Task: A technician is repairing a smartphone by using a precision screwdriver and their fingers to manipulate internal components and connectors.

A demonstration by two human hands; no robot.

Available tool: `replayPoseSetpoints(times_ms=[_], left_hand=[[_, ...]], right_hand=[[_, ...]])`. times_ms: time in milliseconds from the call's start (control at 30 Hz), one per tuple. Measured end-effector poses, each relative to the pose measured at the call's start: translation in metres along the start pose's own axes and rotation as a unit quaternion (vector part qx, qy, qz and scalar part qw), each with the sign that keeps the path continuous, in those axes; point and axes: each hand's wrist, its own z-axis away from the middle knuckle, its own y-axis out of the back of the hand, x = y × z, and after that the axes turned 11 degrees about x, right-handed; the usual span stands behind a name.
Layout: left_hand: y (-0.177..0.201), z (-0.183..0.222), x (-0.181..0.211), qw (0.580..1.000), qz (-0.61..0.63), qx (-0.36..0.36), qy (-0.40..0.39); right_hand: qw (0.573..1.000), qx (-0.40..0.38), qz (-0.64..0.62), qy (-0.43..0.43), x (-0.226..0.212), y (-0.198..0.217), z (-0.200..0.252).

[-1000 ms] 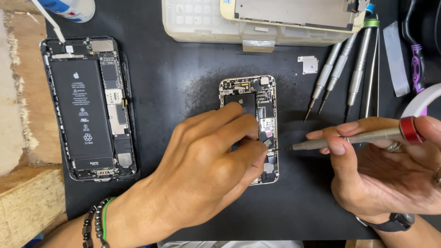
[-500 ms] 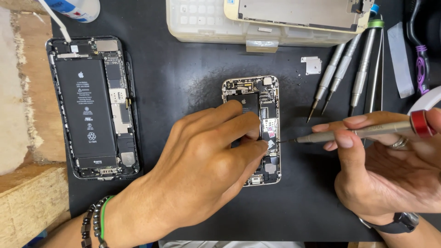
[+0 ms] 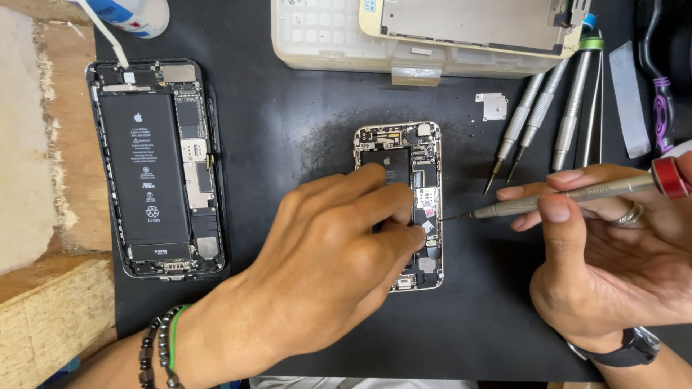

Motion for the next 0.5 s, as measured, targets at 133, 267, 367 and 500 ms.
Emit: replayPoseSetpoints(times_ms=[133,267,367,500], left_hand=[[-0.006,0.005,0.004,0.999,-0.051,0.001,-0.016],[-0.009,0.007,0.007,0.993,-0.104,0.028,-0.053],[-0.012,0.010,0.009,0.991,-0.107,0.041,-0.070],[-0.015,0.012,0.012,0.988,-0.116,0.050,-0.091]], right_hand=[[1.000,-0.003,0.010,0.017,-0.003,-0.004,-0.005],[0.999,0.006,-0.028,0.027,0.006,-0.001,0.001],[0.998,0.006,-0.038,0.043,0.005,-0.001,-0.001],[0.997,0.014,-0.048,0.055,0.004,-0.004,-0.002]])
